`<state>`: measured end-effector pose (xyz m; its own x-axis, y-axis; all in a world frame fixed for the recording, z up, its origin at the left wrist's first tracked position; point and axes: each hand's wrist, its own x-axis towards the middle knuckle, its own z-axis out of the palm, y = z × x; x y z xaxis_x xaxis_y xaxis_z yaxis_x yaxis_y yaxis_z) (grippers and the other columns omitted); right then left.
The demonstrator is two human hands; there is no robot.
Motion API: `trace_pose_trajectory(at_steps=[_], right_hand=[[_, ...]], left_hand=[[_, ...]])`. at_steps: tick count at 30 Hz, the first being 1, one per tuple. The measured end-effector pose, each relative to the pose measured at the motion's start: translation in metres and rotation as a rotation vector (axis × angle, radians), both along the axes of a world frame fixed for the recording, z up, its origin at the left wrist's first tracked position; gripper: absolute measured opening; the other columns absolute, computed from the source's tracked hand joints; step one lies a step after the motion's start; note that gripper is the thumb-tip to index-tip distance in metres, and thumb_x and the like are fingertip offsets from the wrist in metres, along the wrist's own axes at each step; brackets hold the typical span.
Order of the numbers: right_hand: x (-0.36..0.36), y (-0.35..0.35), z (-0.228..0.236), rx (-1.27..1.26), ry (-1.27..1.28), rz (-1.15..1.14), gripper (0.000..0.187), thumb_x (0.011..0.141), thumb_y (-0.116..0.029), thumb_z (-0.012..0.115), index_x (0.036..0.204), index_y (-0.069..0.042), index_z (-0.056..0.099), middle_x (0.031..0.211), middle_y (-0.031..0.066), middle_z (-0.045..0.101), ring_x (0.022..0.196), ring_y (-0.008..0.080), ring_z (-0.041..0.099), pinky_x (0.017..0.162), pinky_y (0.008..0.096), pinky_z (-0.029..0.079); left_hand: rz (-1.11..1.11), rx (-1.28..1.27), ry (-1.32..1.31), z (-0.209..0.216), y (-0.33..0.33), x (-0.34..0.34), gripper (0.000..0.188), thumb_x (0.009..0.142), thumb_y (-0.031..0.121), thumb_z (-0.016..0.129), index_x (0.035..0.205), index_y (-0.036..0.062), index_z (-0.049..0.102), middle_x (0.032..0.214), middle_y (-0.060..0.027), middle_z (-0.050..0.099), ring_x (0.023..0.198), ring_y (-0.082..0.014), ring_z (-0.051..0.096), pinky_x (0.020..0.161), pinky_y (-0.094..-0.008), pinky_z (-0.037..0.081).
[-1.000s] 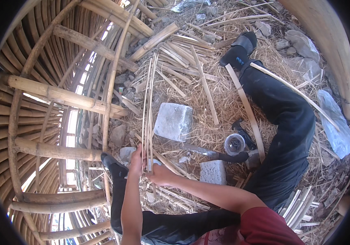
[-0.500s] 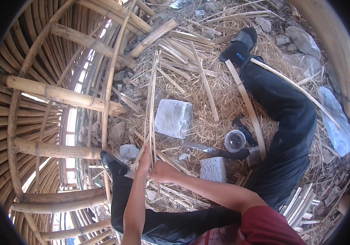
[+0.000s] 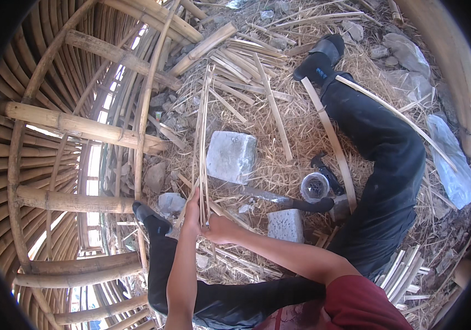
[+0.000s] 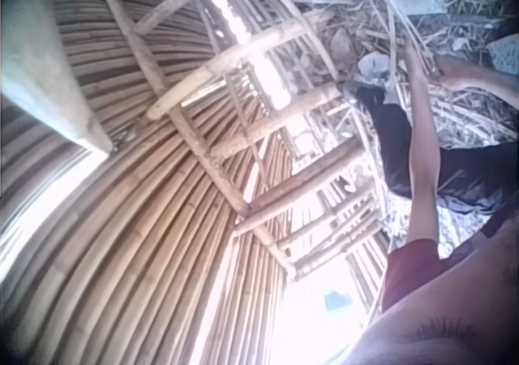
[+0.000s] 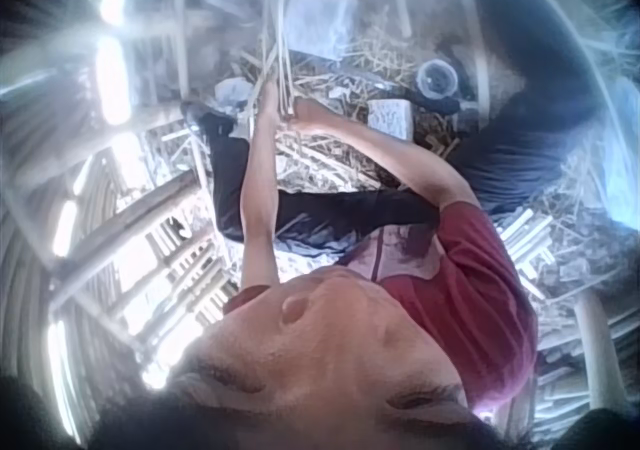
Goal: The person assembles thin bamboo strips into a star-like structure, using a hammer and small nails to secure the joints while sitting on the ground.
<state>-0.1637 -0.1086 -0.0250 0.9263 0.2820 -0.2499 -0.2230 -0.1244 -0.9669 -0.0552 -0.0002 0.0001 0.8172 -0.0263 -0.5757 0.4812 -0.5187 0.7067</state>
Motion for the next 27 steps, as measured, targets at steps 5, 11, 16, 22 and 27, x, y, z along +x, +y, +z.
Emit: trace_pose_trajectory(at_steps=[5,11,16,22,27], right_hand=[[0.002,0.007,0.003,0.032,-0.003,-0.016,0.053,0.094,-0.035,0.061,0.102,0.017,0.057,0.090,0.0330,0.066,0.085,0.0411,0.068,0.075,0.0480,0.052],[-0.002,0.009,-0.012,0.075,0.004,-0.151,0.050,0.090,-0.033,0.061,0.098,0.016,0.058,0.084,0.0291,0.066,0.079,0.0382,0.068,0.071,0.0460,0.052],[-0.001,0.011,-0.006,0.114,0.017,-0.106,0.051,0.089,-0.034,0.061,0.103,0.015,0.057,0.083,0.0276,0.067,0.079,0.0367,0.069,0.073,0.0466,0.053],[-0.006,0.000,-0.013,0.123,0.058,-0.062,0.051,0.091,-0.036,0.061,0.112,0.011,0.058,0.087,0.0215,0.071,0.080,0.0302,0.071,0.073,0.0438,0.054],[-0.010,-0.023,-0.020,0.109,0.145,0.009,0.045,0.091,-0.037,0.064,0.113,0.002,0.064,0.085,0.0144,0.071,0.077,0.0238,0.071,0.069,0.0382,0.055]], left_hand=[[-0.057,0.106,-0.182,-0.021,0.026,0.018,0.061,0.100,0.062,0.049,0.104,0.0026,0.063,0.093,-0.0084,0.062,0.089,-0.0232,0.058,0.085,-0.0391,0.045],[-0.170,0.361,-0.360,0.002,-0.004,-0.008,0.064,0.102,0.062,0.042,0.105,0.0001,0.057,0.103,-0.0166,0.063,0.104,-0.0298,0.059,0.093,-0.0455,0.042],[-0.211,0.333,-0.318,0.012,0.008,-0.004,0.060,0.103,0.060,0.044,0.109,0.0016,0.058,0.099,-0.0138,0.062,0.088,-0.0228,0.058,0.079,-0.0386,0.046],[-0.144,0.106,-0.188,0.002,-0.003,-0.007,0.054,0.103,0.054,0.048,0.098,0.0036,0.067,0.078,-0.0023,0.061,0.067,-0.0130,0.055,0.063,-0.0306,0.046],[-0.073,-0.133,0.021,-0.024,-0.009,-0.008,0.041,0.104,0.049,0.050,0.100,0.0111,0.065,0.079,0.0008,0.061,0.069,-0.0110,0.059,0.062,-0.0294,0.049]])
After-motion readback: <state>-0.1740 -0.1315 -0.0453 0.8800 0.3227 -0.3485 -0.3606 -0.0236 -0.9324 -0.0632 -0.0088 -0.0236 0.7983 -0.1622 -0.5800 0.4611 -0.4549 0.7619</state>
